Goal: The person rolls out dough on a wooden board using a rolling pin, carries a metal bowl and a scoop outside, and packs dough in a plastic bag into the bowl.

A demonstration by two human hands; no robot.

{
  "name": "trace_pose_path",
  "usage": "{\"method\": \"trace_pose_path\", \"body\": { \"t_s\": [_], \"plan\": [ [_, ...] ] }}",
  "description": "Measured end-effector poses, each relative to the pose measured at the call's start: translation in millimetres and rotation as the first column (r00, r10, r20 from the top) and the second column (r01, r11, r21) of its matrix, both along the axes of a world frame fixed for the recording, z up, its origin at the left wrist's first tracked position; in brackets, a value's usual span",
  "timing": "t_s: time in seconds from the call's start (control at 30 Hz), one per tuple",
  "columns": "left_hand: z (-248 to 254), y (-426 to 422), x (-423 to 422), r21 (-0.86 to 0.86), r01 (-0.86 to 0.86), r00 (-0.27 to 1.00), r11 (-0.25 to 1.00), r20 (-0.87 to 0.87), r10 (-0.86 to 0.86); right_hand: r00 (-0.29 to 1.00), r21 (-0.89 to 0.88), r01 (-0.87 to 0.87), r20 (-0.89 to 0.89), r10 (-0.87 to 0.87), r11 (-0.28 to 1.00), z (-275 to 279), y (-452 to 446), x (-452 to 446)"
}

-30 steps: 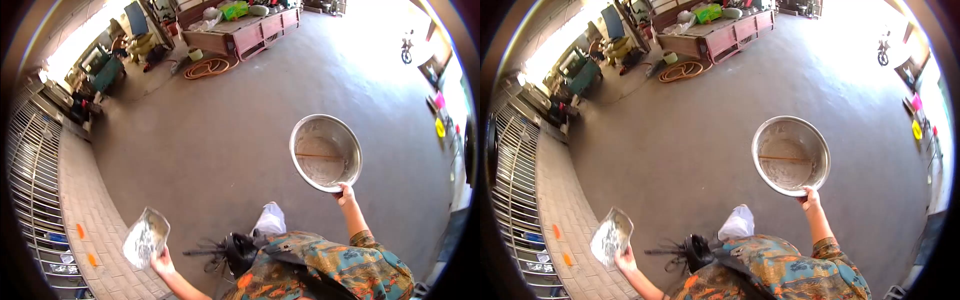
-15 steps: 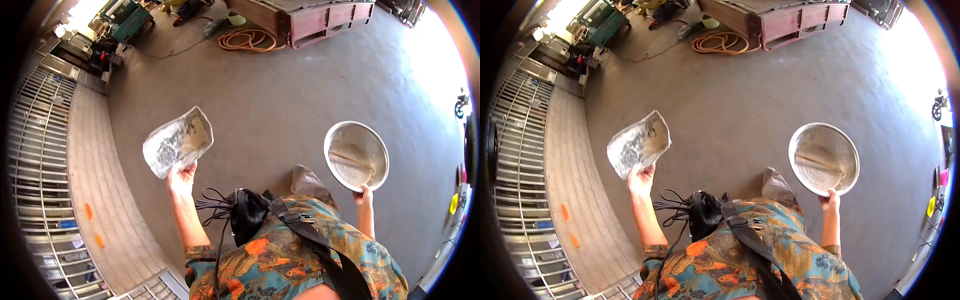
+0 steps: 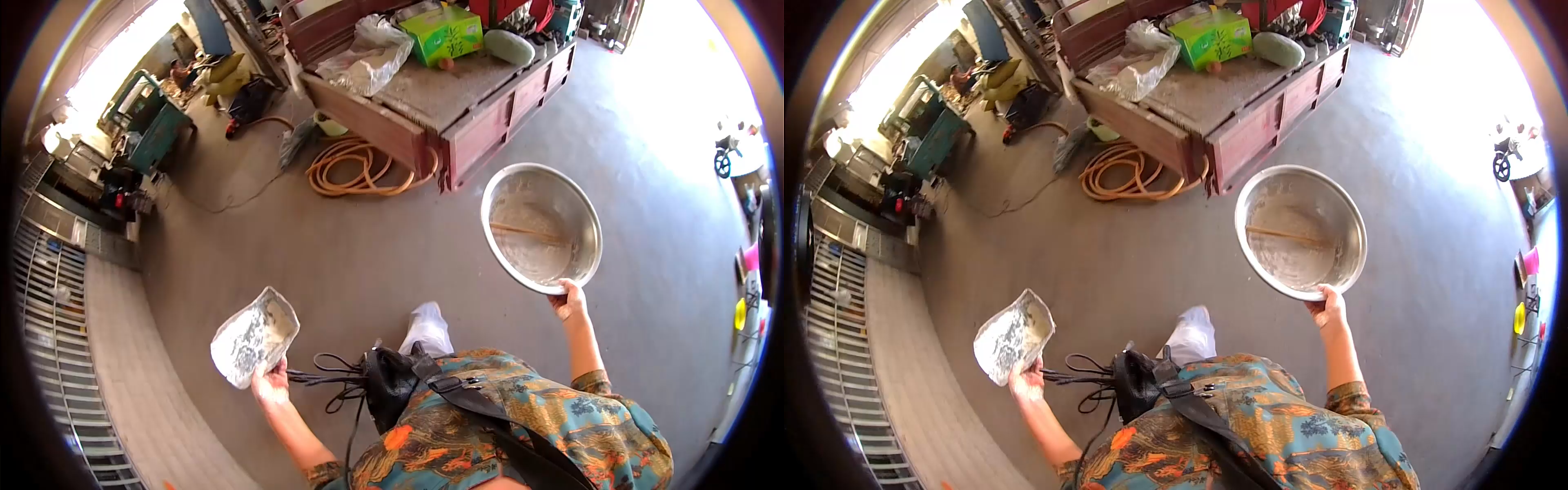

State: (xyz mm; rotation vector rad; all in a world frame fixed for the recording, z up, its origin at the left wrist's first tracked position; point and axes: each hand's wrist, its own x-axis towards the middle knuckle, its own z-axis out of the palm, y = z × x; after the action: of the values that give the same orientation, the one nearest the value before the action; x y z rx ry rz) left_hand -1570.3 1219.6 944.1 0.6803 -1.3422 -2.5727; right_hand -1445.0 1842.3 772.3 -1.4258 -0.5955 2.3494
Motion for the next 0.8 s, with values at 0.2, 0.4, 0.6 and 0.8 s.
{"method": "trace_pose_path", "body": {
  "t_s": [0.2, 0.4, 0.6, 0.8],
  "plan": [
    [29.0, 109.6, -201.9, 0.052, 0.253, 0.967, 0.966, -0.059, -0.25, 0.996, -0.059, 0.084, 0.01, -0.084, 0.995, 4.8, 14.8, -74.8],
    [51.6, 185.4, -357.8, 0.042, 0.434, 0.899, 0.9, -0.077, -0.431, 0.992, -0.015, 0.124, -0.012, -0.124, 0.992, 16.4, 40.3, -187.0],
    [71.3, 208.9, -433.1, -0.003, 0.476, 0.879, 0.879, 0.0, -0.476, 0.992, -0.024, 0.112, -0.051, -0.113, 0.993, 3.8, 61.7, -319.4],
    [69.6, 212.8, -515.2, 0.014, 0.488, 0.867, 0.873, 0.109, -0.486, 0.996, -0.079, 0.076, -0.043, -0.08, 0.994, -5.2, 44.6, -395.3]
  ]
}}
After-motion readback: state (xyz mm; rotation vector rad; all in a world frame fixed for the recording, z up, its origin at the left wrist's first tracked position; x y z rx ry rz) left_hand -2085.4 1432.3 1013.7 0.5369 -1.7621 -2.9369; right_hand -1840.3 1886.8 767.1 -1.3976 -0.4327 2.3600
